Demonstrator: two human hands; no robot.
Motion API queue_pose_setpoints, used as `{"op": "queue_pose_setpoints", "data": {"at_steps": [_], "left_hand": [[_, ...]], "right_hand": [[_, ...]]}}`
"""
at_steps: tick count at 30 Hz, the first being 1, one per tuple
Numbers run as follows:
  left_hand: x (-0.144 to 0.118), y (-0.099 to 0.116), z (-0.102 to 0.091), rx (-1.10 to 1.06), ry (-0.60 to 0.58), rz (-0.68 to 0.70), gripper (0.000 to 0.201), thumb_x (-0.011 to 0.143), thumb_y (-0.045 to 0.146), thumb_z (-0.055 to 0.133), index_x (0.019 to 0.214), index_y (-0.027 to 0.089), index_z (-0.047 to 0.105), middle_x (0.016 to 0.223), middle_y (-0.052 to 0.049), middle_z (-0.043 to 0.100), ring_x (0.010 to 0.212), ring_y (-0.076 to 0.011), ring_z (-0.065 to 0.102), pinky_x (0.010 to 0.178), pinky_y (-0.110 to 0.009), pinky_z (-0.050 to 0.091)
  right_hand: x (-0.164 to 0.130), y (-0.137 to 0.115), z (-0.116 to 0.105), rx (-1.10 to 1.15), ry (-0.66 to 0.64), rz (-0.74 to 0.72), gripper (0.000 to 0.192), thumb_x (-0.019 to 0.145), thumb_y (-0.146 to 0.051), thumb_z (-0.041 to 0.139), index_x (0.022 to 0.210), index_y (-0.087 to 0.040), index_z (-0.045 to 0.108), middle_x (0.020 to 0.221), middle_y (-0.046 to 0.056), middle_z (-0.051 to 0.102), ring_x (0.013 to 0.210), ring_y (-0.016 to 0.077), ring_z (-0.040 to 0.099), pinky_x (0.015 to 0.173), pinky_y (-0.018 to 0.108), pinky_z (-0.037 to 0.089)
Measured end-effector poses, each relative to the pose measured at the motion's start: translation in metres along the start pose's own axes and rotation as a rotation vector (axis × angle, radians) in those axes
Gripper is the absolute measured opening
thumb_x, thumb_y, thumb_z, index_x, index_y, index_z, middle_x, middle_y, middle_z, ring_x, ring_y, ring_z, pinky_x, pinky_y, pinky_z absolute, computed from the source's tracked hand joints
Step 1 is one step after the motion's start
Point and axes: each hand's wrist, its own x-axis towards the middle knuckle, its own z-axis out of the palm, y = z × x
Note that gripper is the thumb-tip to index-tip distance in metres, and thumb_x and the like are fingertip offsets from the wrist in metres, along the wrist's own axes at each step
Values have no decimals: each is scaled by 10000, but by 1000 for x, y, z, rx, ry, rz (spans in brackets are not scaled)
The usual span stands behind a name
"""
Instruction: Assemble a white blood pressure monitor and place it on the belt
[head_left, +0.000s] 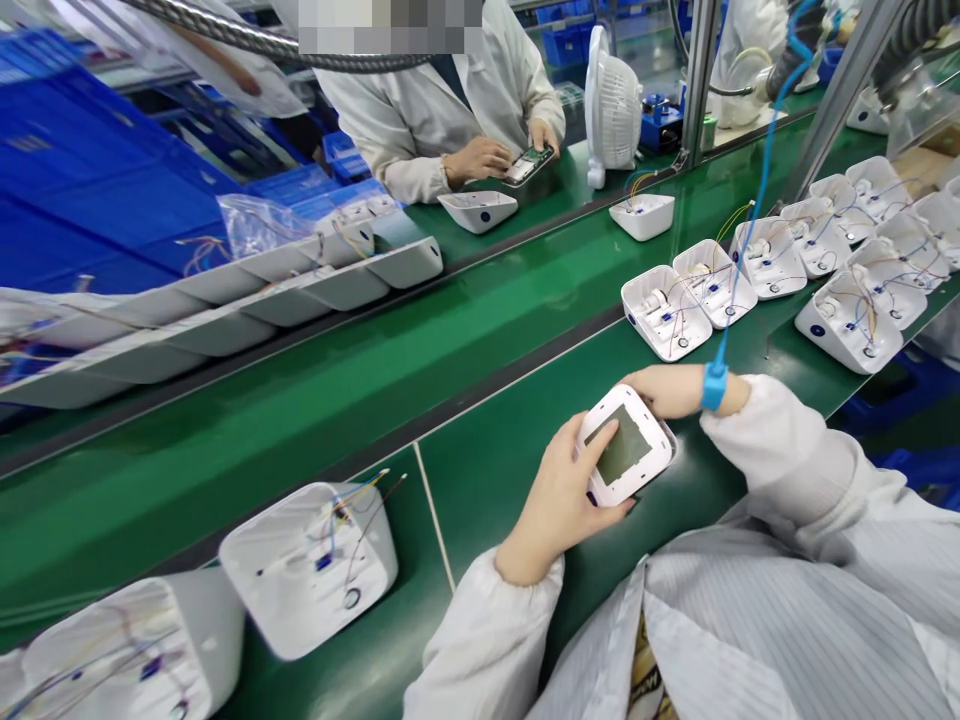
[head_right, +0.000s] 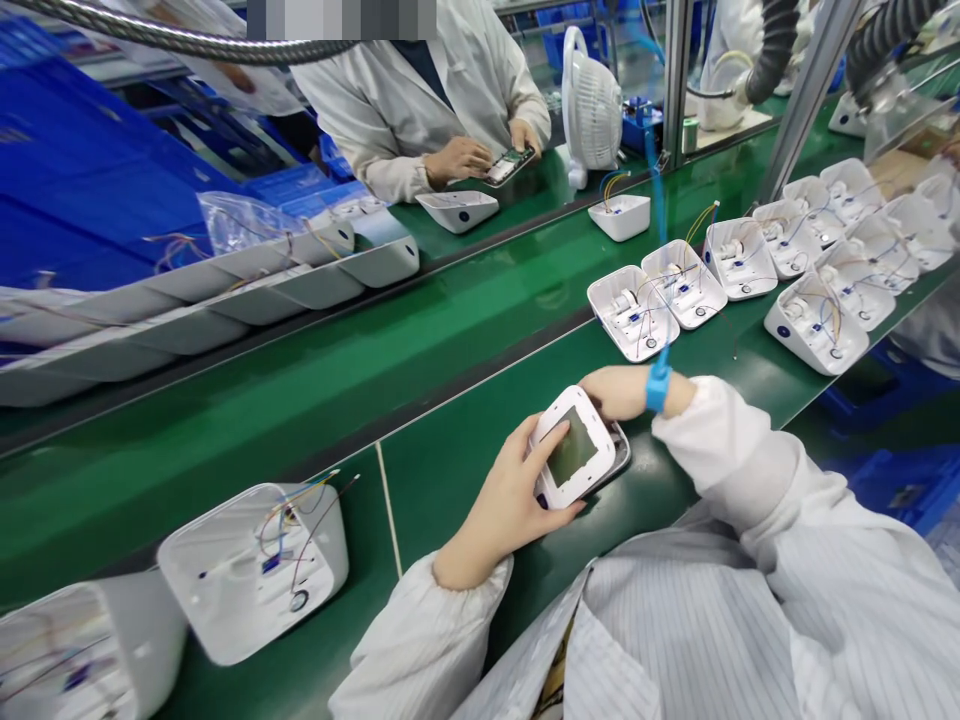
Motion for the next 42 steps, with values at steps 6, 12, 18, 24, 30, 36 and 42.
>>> {"op": "queue_pose_setpoints", "data": {"at_steps": [6,12,18,24,30,36,42], "left_hand": [[5,2,-4,87,-93,-35,1068,644,543,809,1529,240,293,1557,-243,264,1374,-471,372,1063,-619,387],[21,-2,-3,115,-160,-29,1316,512,661,835,1569,253,165,1582,-257,233,1380,-507,340,1064,-657,331],[23,-4,11,136,-63,-84,1211,576,645,790,1558,229,216,1557,-249,277,1344,-485,370,1029,-627,352],[22,20,23,244,152,-401,1054,711,652,675,1543,173,239,1486,-268,370,1224,-456,483,934,-591,426],[-17,32,37,247,213,-515,1023,799,685,570,1544,87,207,1515,-358,268,1261,-542,445,882,-668,443],[12,-26,2,-215,292,-596,874,927,559,440,1580,161,18,1520,-250,394,1288,-380,535,988,-555,473],[42,-34,-14,-215,307,-705,761,914,593,403,1546,202,242,1294,-152,642,1052,-332,665,879,-486,517]], "right_hand": [[-30,21,-14,233,216,189,326,957,-325,503,1008,-114,746,928,83,754,852,181,687,805,298,515],[-53,9,20,136,233,218,406,984,-458,464,1081,-198,761,1058,61,756,983,229,690,859,311,493],[-61,15,39,381,325,234,473,977,-517,447,1108,-169,740,1104,77,741,1049,254,674,921,371,513],[-58,7,97,425,544,320,748,816,-476,700,1450,-157,464,1450,154,517,1297,291,523,1065,453,442],[-36,1,89,412,356,171,804,763,-327,768,1469,-200,407,1405,120,560,1251,278,553,1054,449,440],[-22,-1,68,378,193,151,737,751,-295,785,1408,-204,463,1304,88,631,1150,268,613,931,378,502],[-18,1,67,349,154,154,769,738,-311,800,1418,-215,453,1290,85,637,1138,267,619,954,379,487]]}}
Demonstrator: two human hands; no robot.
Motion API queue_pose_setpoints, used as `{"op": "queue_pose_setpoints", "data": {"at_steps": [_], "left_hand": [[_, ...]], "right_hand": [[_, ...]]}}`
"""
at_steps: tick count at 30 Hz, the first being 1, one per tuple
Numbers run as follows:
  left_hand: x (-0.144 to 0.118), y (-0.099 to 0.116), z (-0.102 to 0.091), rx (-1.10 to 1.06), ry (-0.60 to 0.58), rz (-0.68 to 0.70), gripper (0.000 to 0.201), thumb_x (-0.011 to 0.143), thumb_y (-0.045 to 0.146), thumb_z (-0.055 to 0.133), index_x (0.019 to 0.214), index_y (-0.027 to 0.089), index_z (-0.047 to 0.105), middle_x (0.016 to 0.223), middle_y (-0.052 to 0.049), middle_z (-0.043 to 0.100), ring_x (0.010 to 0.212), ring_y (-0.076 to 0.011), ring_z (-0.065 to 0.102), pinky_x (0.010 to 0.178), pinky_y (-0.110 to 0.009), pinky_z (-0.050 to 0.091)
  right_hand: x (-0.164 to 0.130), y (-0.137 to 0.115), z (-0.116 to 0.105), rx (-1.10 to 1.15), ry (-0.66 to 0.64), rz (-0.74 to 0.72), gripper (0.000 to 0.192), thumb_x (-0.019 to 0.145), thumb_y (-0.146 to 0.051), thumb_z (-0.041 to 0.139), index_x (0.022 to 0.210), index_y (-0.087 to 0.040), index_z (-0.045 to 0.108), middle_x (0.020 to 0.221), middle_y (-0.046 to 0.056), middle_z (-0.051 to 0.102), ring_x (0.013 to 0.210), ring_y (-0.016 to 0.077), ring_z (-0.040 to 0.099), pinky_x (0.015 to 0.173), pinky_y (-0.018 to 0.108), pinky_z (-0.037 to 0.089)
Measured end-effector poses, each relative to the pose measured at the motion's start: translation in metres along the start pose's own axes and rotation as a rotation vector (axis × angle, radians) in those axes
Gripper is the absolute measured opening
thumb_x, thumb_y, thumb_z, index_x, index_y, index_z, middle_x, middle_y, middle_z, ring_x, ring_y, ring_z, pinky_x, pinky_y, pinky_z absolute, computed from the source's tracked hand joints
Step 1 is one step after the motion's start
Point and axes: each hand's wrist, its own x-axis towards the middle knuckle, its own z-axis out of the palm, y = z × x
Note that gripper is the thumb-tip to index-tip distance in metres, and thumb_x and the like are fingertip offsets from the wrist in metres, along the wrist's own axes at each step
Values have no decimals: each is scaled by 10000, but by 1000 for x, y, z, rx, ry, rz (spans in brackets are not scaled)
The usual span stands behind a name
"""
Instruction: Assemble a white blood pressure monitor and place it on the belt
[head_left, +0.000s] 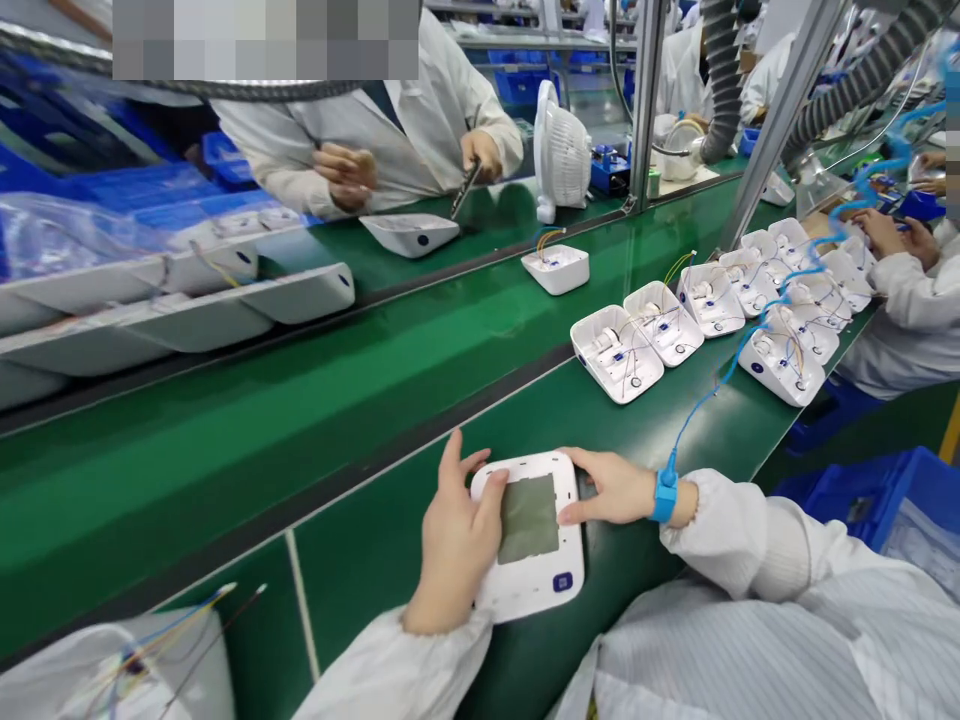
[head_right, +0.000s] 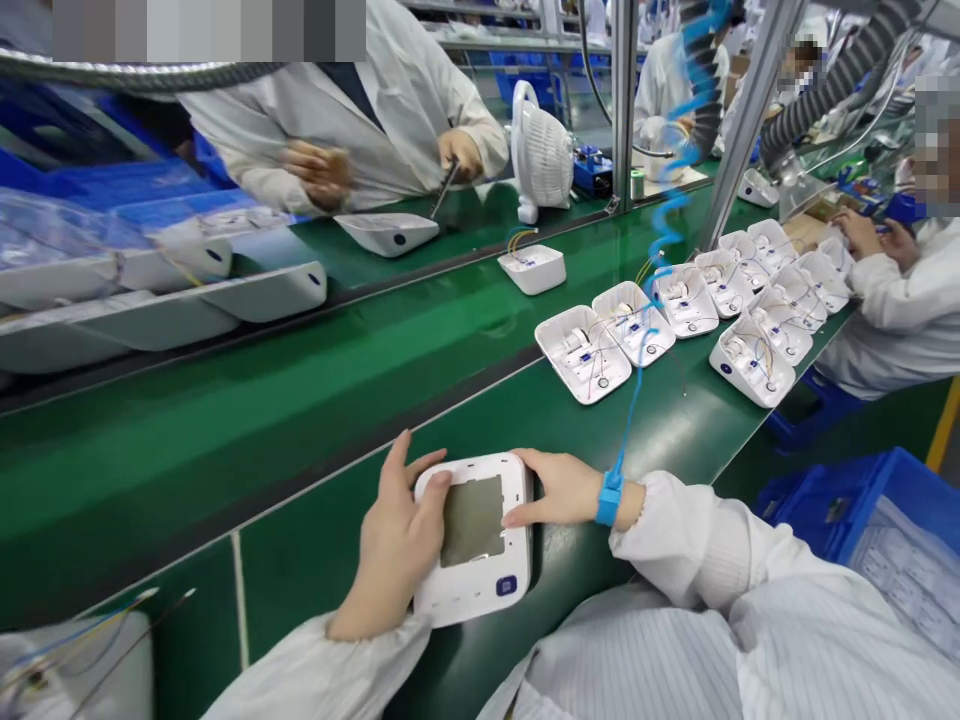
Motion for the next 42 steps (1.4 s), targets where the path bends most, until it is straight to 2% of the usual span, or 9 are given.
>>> {"op": "queue_pose_setpoints", "data": {"at_steps": [6,9,13,22,28,32,35,39,42], "left_hand": [[-14,8,6,-99,27,-95,690,928,596,367,1476,177,364,1187,-143,685,1022,-318,667,862,-449,522],[-18,15,14,-116,73,-144,696,930,584,377,1475,152,365,1199,-179,657,1006,-338,664,828,-465,527],[-20,17,22,-136,107,-123,712,915,586,423,1475,149,366,1100,-169,676,910,-335,676,761,-461,531],[-8,21,15,-23,55,-98,698,920,585,392,1470,154,381,1193,-177,674,978,-342,682,802,-453,539],[-37,13,14,360,65,406,832,852,649,509,1459,90,400,1398,-269,516,1274,-430,508,1041,-576,404],[-72,-2,29,436,-2,545,1154,591,704,749,1515,166,315,1531,-293,332,1325,-475,442,1045,-632,370],[-77,-2,31,372,-93,615,1172,575,660,775,1515,144,303,1521,-270,374,1361,-440,419,1065,-588,374],[-75,-1,12,342,-241,701,1026,633,739,699,1440,155,451,1448,-214,507,1320,-424,462,1082,-594,353],[-82,-17,-4,370,-231,738,1093,633,804,656,1472,143,424,1487,-224,463,1340,-454,422,1099,-616,309]], "right_hand": [[8,6,1,136,16,9,818,740,-219,772,1463,-154,395,1385,129,575,1232,266,573,1055,405,436],[19,2,13,229,245,60,637,837,-258,688,1418,-156,447,1392,121,565,1245,224,563,1062,356,427],[32,-4,28,85,551,59,318,900,-434,632,1083,-174,631,1092,78,682,1049,210,633,939,331,471],[34,-11,21,-146,577,65,295,965,-464,547,976,-178,619,983,50,697,947,183,654,814,283,468],[4,-44,-2,-691,385,267,467,985,-575,437,916,-179,673,866,99,730,865,268,703,724,333,477],[-29,-56,-2,-985,226,246,461,1023,-452,404,1348,-152,535,873,133,735,823,298,712,701,378,508],[-37,-60,3,-1157,178,-3,611,985,-427,514,1505,-143,363,1103,206,698,1077,343,650,842,453,509],[-24,-68,19,-1127,-145,-590,733,912,-593,571,1488,-168,416,1523,173,421,1469,334,259,1154,533,272],[-12,-73,40,-1116,-314,-669,749,936,-603,514,1519,-155,369,1574,181,334,1493,348,190,1182,589,164]]}}
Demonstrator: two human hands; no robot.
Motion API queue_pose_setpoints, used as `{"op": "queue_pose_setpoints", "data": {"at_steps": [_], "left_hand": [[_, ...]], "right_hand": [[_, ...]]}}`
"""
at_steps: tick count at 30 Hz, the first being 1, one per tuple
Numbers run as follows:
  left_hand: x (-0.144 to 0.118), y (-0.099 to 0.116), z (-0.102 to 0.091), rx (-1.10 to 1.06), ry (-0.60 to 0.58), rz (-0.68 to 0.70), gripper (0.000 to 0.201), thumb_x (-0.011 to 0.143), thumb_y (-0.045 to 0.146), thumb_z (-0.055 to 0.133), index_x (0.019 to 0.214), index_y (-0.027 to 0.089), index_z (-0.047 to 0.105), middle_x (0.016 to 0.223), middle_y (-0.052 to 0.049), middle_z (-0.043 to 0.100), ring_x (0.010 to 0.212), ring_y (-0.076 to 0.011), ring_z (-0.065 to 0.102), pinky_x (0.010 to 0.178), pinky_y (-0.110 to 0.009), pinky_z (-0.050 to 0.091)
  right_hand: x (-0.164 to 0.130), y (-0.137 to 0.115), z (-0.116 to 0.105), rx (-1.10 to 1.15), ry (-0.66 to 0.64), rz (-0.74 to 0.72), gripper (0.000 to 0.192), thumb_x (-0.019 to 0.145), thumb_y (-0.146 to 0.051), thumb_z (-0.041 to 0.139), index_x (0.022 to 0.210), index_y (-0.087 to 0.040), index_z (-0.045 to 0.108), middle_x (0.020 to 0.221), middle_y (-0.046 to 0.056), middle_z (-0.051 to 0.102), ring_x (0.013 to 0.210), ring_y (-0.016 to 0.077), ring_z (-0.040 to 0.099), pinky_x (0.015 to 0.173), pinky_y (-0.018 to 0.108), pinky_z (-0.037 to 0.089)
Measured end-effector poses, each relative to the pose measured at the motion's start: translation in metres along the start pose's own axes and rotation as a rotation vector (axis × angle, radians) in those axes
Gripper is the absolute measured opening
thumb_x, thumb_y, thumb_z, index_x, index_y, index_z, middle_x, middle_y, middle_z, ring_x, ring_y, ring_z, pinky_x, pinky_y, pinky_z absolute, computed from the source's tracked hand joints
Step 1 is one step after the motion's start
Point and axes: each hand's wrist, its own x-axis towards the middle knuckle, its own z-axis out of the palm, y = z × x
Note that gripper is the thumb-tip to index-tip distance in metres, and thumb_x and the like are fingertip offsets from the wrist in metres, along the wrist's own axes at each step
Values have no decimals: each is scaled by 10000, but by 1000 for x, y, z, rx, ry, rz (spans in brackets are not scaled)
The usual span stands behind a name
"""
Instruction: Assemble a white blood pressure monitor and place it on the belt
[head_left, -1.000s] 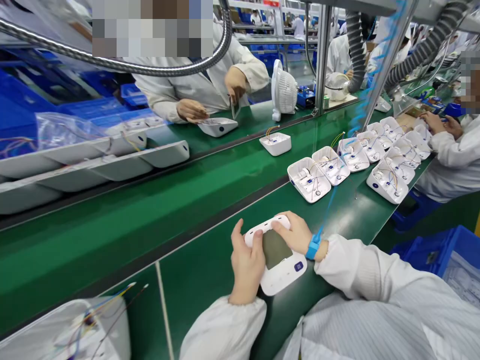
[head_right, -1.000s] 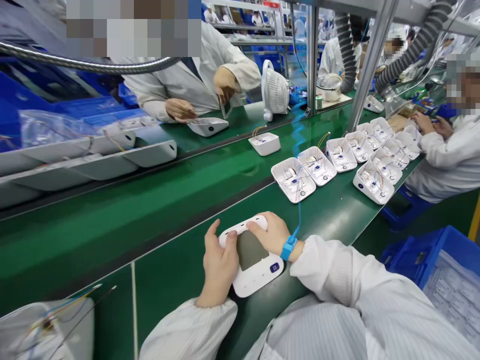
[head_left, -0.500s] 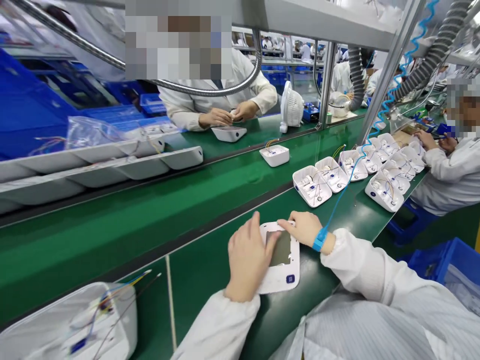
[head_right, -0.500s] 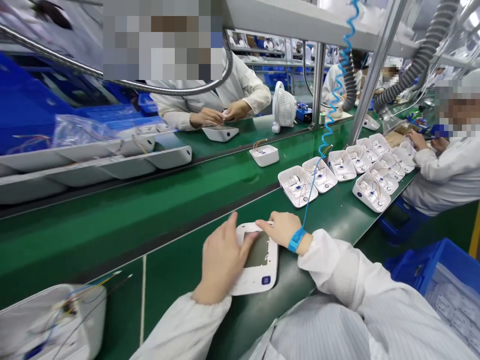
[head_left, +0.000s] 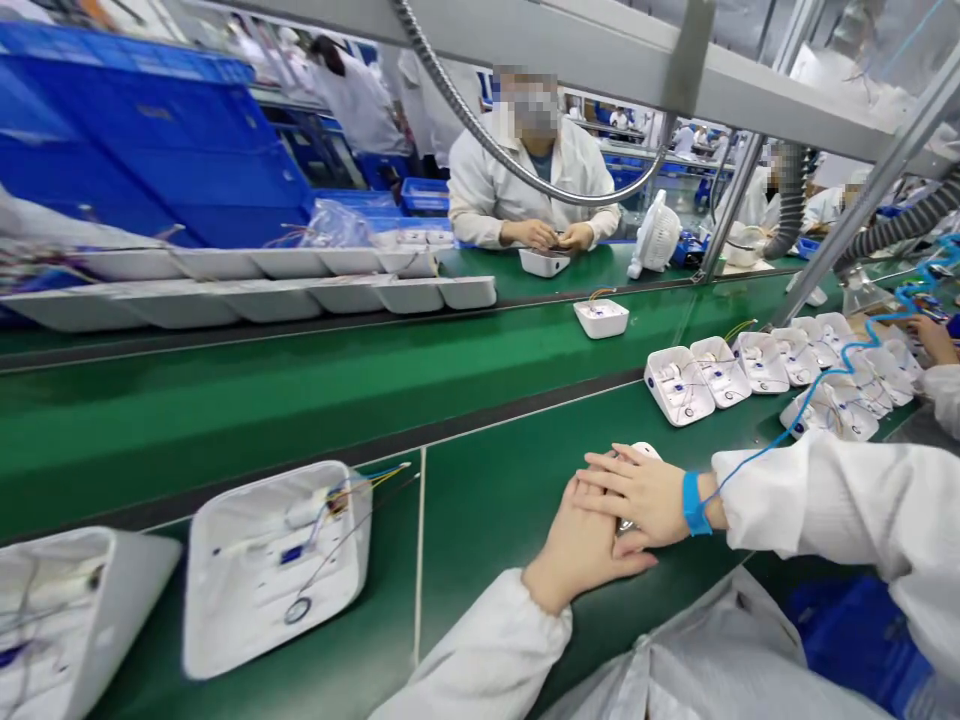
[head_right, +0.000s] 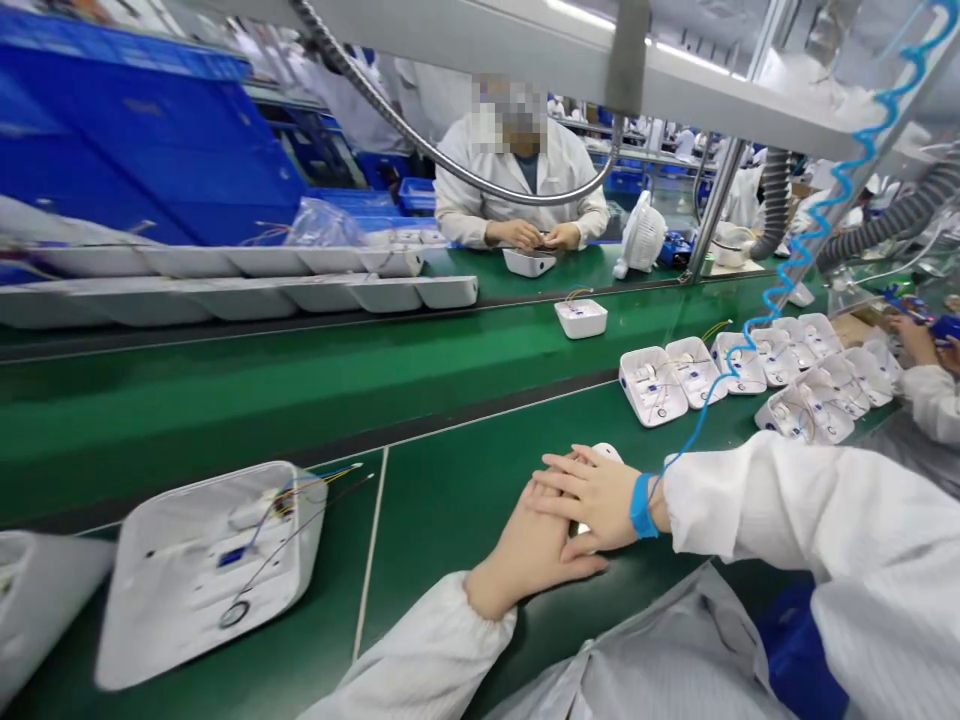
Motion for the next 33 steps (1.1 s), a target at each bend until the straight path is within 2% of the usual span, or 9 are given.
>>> {"op": "queue_pose_setpoints", "data": {"at_steps": [4,7,10,13,16,21,25,28,33], "left_hand": [[-27,-21,3,-43,70,51,1210,617,929,501,1523,143,336,1528,-231,406,1384,-451,362,1113,-602,275],[-32,-30,4,-97,81,63,1232,621,955,428,1543,150,285,1578,-214,330,1426,-436,307,1140,-584,238],[-28,-28,1,-151,43,44,1193,634,911,518,1521,136,333,1577,-212,335,1429,-444,298,1137,-598,241],[-23,-22,-6,-198,28,27,1092,620,784,693,1484,183,407,1539,-180,412,1397,-433,358,1116,-590,296],[-23,-19,-11,-213,17,-30,1165,540,726,781,1488,171,392,1519,-201,417,1390,-446,360,1131,-612,272],[-24,-22,-9,-238,14,-36,1208,554,798,718,1499,137,358,1543,-234,348,1423,-462,294,1160,-638,194],[-21,-21,-13,-247,25,-43,1188,540,755,757,1482,142,371,1499,-231,397,1388,-459,345,1134,-618,263],[-19,-19,-19,-252,44,-37,1101,534,658,809,1427,147,419,1440,-226,455,1345,-441,401,1091,-593,340],[-20,-17,-19,-230,56,-38,1076,540,630,805,1404,125,410,1365,-247,488,1281,-471,443,1075,-645,322]], "right_hand": [[26,-15,8,40,-44,32,805,908,-643,524,1527,-155,360,1577,204,313,1485,375,199,1170,620,160],[33,-21,9,53,-64,81,798,916,-685,467,1521,-172,379,1575,194,324,1479,378,213,1169,630,147],[32,-20,5,60,-76,113,796,918,-699,447,1522,-185,379,1579,169,329,1480,358,220,1174,626,132],[35,-13,-1,99,-106,124,811,912,-707,453,1529,-189,362,1575,147,347,1475,329,251,1180,597,164],[47,-3,-7,115,-115,154,816,922,-698,439,1544,-180,329,1585,149,325,1496,316,209,1185,576,180],[59,3,-5,108,-96,182,899,890,-743,445,1572,-189,257,1611,165,252,1511,353,126,1177,593,188],[60,6,-6,190,-75,223,891,880,-726,486,1563,-191,280,1595,164,295,1503,336,186,1170,562,257],[65,13,-11,330,-45,288,807,935,-657,450,1567,-198,249,1590,135,320,1505,292,203,1159,512,322],[78,28,-12,478,-11,362,773,983,-614,376,1594,-222,110,1623,122,239,1512,298,171,1170,534,289]]}}
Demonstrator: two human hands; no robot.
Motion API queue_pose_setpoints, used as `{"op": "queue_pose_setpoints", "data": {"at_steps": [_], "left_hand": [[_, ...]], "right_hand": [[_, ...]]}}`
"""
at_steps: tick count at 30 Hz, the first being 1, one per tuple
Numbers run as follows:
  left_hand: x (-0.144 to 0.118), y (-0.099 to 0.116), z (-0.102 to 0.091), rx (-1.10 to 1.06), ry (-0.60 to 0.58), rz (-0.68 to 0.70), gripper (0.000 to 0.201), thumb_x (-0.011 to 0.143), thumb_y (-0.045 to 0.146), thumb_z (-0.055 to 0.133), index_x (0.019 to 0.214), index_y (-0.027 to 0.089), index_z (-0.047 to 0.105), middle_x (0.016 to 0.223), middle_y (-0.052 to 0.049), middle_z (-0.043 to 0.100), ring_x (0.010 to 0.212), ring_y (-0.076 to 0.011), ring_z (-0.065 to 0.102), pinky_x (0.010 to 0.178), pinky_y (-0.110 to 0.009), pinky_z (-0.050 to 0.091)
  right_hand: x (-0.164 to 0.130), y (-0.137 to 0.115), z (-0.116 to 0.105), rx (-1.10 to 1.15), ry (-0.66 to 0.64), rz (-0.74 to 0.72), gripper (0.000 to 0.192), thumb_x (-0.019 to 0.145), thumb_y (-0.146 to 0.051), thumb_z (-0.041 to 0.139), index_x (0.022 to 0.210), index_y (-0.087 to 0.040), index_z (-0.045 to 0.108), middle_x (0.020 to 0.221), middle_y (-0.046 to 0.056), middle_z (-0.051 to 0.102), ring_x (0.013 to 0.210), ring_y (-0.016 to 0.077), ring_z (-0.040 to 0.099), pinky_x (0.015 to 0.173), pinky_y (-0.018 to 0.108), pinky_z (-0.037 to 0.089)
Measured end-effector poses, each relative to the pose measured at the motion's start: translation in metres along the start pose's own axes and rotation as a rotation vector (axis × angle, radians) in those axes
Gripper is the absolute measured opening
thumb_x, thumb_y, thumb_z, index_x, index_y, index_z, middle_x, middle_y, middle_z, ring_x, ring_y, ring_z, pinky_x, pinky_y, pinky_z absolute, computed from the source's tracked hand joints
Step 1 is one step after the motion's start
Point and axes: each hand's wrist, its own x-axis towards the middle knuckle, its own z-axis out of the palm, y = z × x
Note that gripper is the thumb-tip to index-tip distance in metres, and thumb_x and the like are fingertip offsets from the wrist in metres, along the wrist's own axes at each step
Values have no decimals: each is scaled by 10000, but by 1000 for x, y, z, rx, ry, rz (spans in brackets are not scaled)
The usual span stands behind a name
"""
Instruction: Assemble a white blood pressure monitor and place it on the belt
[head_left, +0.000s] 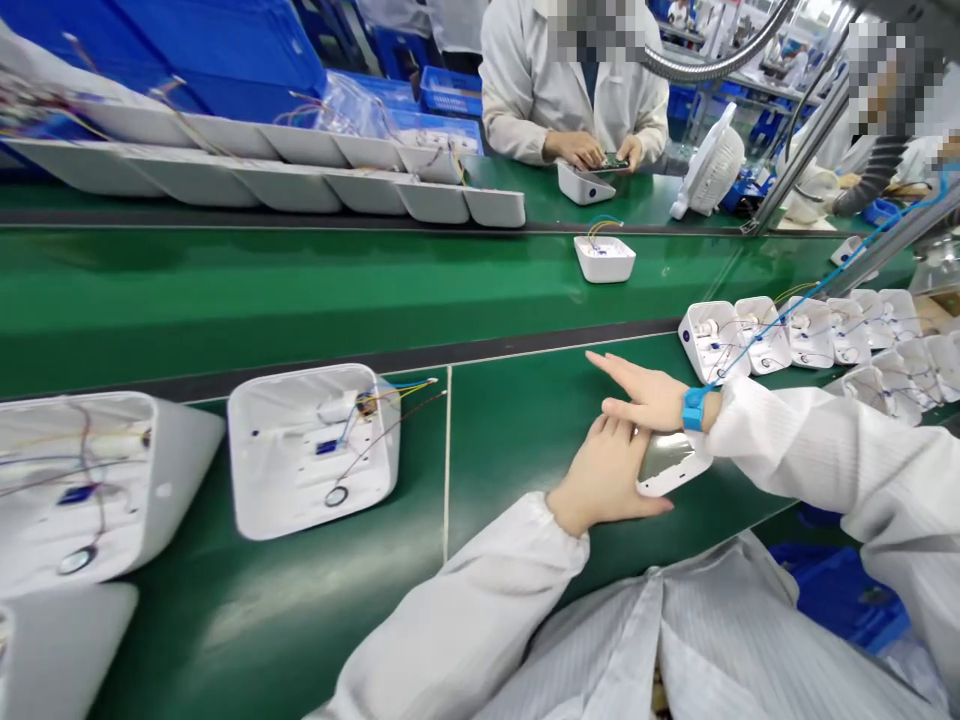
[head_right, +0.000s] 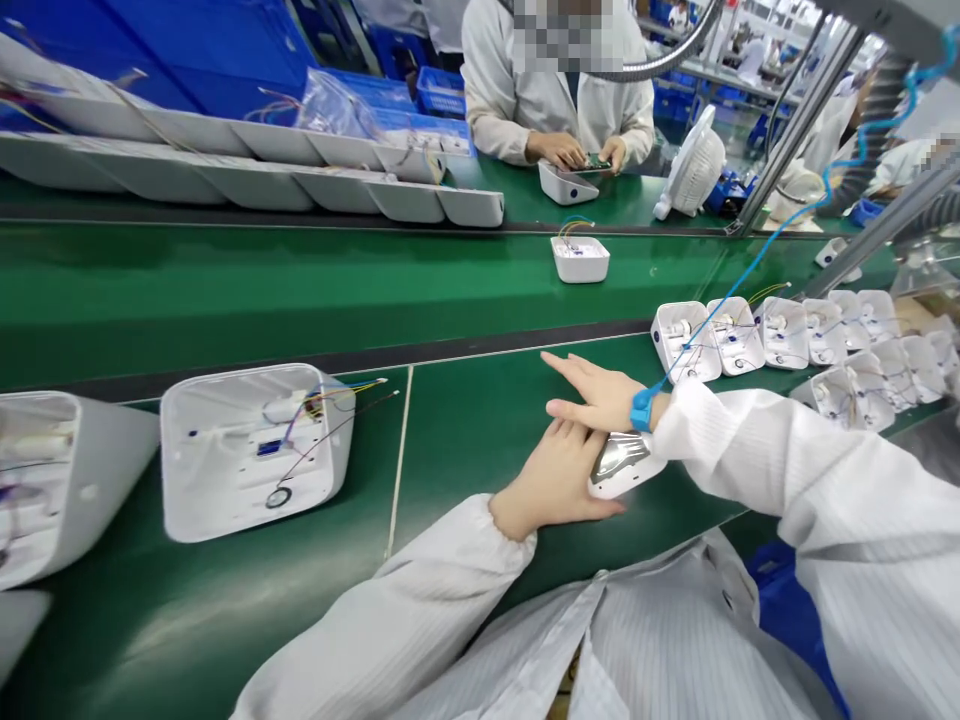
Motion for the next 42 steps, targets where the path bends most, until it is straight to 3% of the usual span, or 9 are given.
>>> {"op": "queue_pose_setpoints", "data": {"at_steps": [6,11,17,23,26,28,31,34,42], "left_hand": [[2,2,-2,-18,-11,-36,1187,534,715,781,1464,115,351,1372,-269,456,1263,-470,450,1029,-624,374],[-4,6,4,13,29,-23,1109,531,642,828,1432,147,412,1450,-233,427,1359,-448,370,1133,-606,266],[-12,16,12,26,80,-286,1148,509,666,807,1385,47,397,1400,-295,461,1347,-472,377,1094,-611,304],[-12,16,13,-23,147,-286,1144,510,595,798,1428,97,330,1328,-240,523,1237,-422,492,999,-557,400],[-19,14,15,40,230,-206,1219,550,609,764,1505,79,223,1369,-261,504,1248,-434,485,1020,-569,366],[-24,13,16,107,335,-105,1166,619,637,712,1514,65,233,1376,-266,511,1250,-433,493,1044,-561,339],[-29,10,16,168,480,76,1004,748,698,588,1493,84,313,1358,-249,549,1240,-416,523,1070,-552,321],[-28,7,10,109,520,200,888,824,689,550,1482,133,337,1316,-217,589,1227,-378,550,1069,-549,356],[-26,-13,-17,-341,467,198,822,818,727,539,1427,185,435,1194,-163,663,1060,-288,657,899,-437,534]], "right_hand": [[12,9,3,82,5,-8,769,992,-625,330,1594,-198,117,1599,139,292,1435,291,361,1141,489,344],[3,-4,2,-42,-56,37,748,978,-654,338,1588,-250,182,1564,117,372,1396,321,416,1115,521,360],[-3,-16,6,-150,-36,101,701,983,-623,370,1564,-244,270,1468,132,496,1304,325,517,1052,509,420],[-5,-8,9,48,379,-28,461,962,-498,495,1297,-191,574,1173,102,670,1096,240,630,957,415,499],[-25,-8,8,148,688,-11,378,962,-476,508,1214,-210,604,1226,112,640,1162,241,599,975,426,499],[-50,-10,11,194,787,45,463,928,-489,576,1310,-229,537,1359,129,561,1261,266,542,1028,469,471],[-92,-15,19,390,632,155,742,878,-511,654,1487,-253,318,1426,161,513,1233,283,585,1002,486,503],[-119,-25,25,414,559,208,747,875,-478,674,1485,-251,310,1327,152,596,1138,273,645,952,464,544],[-116,-54,10,-65,599,-160,786,815,-397,742,1481,-254,351,1321,143,599,1190,316,607,982,489,534]]}}
